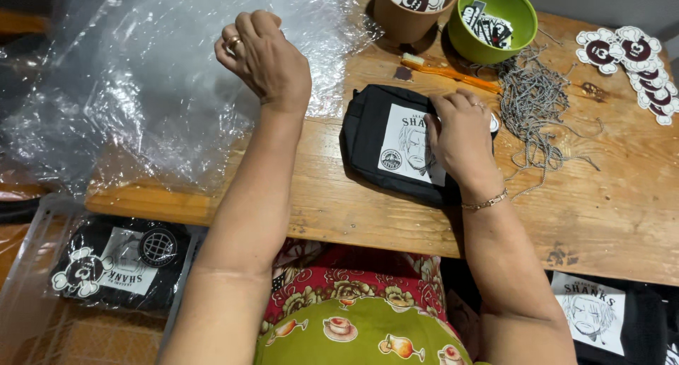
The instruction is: The person attaches a metal chain to a character-shaped tag and then affixes the tag to a small black pouch. They also place a circular sticker on the pouch and wrap it in bubble wrap.
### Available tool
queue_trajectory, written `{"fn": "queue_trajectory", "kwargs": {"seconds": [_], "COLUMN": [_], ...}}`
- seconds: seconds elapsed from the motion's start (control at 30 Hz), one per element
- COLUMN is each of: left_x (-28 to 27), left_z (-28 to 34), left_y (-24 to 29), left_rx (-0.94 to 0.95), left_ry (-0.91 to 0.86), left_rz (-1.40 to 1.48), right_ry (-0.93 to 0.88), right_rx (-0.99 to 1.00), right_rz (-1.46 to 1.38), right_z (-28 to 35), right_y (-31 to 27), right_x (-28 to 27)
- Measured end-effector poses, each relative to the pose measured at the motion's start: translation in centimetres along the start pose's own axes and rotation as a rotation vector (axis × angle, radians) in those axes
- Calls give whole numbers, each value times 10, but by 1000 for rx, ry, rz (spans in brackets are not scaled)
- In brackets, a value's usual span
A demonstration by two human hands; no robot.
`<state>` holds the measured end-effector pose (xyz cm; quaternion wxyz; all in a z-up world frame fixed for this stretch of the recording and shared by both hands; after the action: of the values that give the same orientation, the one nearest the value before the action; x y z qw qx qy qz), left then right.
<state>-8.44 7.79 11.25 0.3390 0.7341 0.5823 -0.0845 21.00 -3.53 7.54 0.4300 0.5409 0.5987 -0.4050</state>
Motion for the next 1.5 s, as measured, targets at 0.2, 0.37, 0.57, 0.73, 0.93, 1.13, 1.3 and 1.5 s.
{"fn": "queue_trajectory", "kwargs": {"seconds": [0.2,0.37,0.57,0.73,0.93,1.13,1.3,1.5], "left_x": [-15,-48,-49,-34,-3,-18,-34,-53], "left_z": [10,26,71,107,160,184,186,182], "left_y": [31,84,133,142,141,146,168,179], "left_rx": [72,297,542,718,793,806,971,922], "left_ry": [-129,-68,-353,-464,-1102,-1440,-1337,-1229], "left_rz": [130,307,564,629,539,500,377,438], "right_ry": [-23,-66,-159,-340,-426,-297,2,-269], "right_rx": [75,135,277,539,754,741,364,255], "right_rz": [-9,-69,-108,-51,-22,-258,-428,-426], "right_z": [2,5,22,58,85,76,34,34], "right_y": [26,52,100,179,225,188,109,52], "right_x": [0,5,-9,18,8,-26,-64,-68]}}
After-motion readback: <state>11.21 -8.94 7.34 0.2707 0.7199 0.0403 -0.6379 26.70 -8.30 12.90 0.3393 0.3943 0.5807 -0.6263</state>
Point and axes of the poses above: each hand's wrist, its own z-axis away from the middle knuckle, its own x-axis out of the palm, y = z × x, the point moved 10 cm from there along -z, towards the middle knuckle, and after that the axes turned 2 degrees about x, right-handed, at the moved point
